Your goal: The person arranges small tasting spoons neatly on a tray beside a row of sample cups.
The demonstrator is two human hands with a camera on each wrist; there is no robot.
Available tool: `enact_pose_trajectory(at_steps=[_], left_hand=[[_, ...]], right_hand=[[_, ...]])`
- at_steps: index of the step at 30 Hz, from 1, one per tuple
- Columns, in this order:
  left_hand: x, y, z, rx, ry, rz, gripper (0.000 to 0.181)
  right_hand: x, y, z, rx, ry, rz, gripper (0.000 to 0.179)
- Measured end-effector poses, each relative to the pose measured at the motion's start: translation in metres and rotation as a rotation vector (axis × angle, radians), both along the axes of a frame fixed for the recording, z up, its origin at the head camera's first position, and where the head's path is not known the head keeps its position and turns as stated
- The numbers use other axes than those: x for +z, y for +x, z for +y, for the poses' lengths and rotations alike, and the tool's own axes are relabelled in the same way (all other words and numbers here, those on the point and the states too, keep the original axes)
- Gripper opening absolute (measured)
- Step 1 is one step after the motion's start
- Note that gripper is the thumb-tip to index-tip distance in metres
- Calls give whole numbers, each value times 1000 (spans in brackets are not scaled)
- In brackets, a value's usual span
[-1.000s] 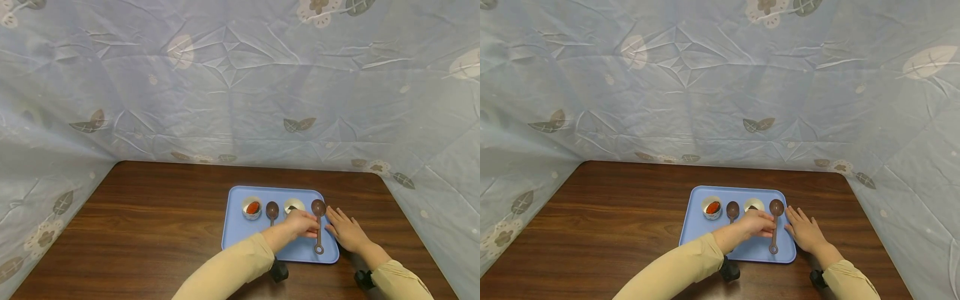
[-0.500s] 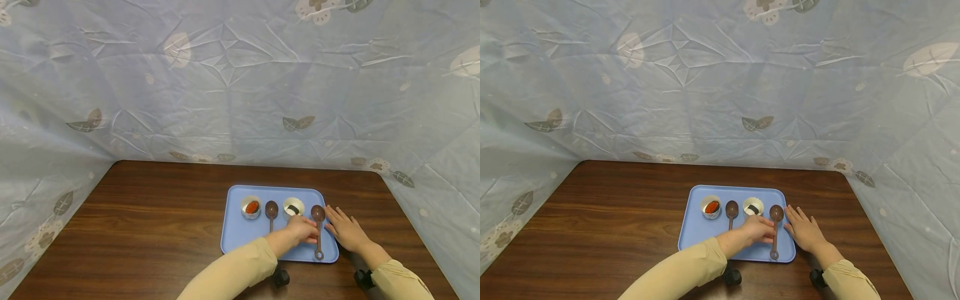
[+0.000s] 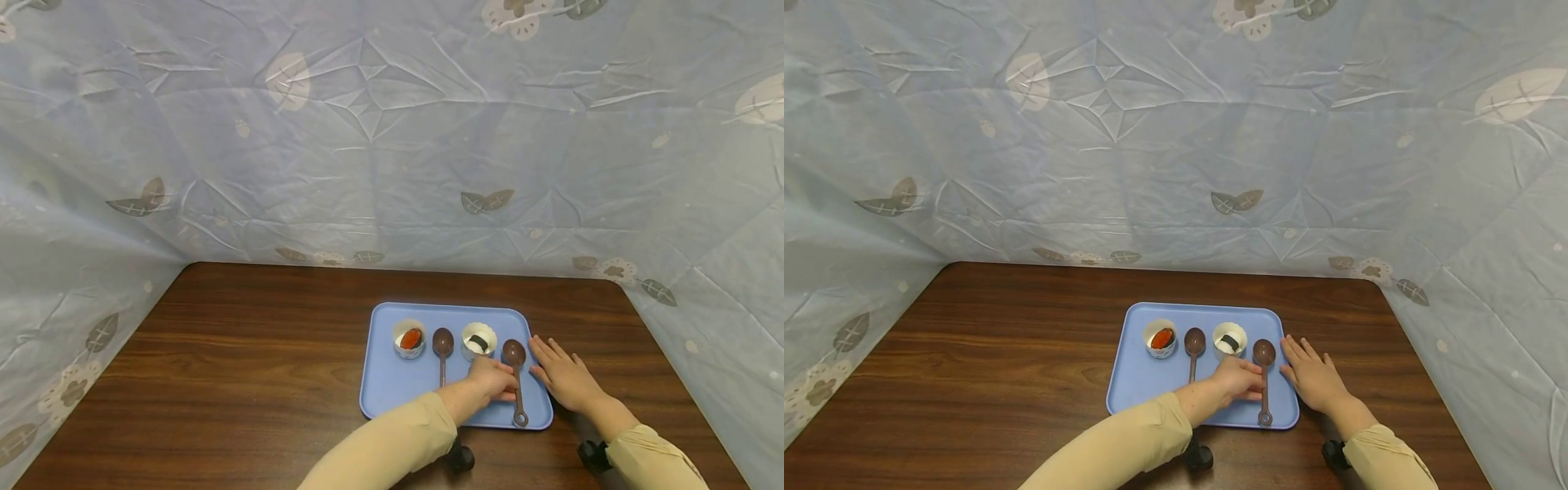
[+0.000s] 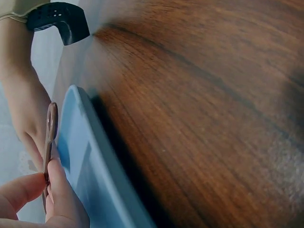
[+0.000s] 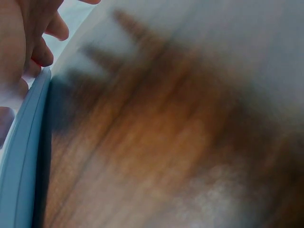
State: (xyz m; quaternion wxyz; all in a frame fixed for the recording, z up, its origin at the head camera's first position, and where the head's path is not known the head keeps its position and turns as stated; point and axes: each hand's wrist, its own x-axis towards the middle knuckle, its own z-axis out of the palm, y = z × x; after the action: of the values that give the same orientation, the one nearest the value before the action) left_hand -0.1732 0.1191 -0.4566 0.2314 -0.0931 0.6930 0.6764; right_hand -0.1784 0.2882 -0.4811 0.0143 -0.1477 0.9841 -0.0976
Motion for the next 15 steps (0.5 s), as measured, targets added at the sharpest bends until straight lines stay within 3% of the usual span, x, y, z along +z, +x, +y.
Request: enact_pose_trajectory(at_steps=[15], left_hand=[[-10,-4,6,55,-25,24,22]], right_hand=[[-3,0,1,-1,-5,13,53]])
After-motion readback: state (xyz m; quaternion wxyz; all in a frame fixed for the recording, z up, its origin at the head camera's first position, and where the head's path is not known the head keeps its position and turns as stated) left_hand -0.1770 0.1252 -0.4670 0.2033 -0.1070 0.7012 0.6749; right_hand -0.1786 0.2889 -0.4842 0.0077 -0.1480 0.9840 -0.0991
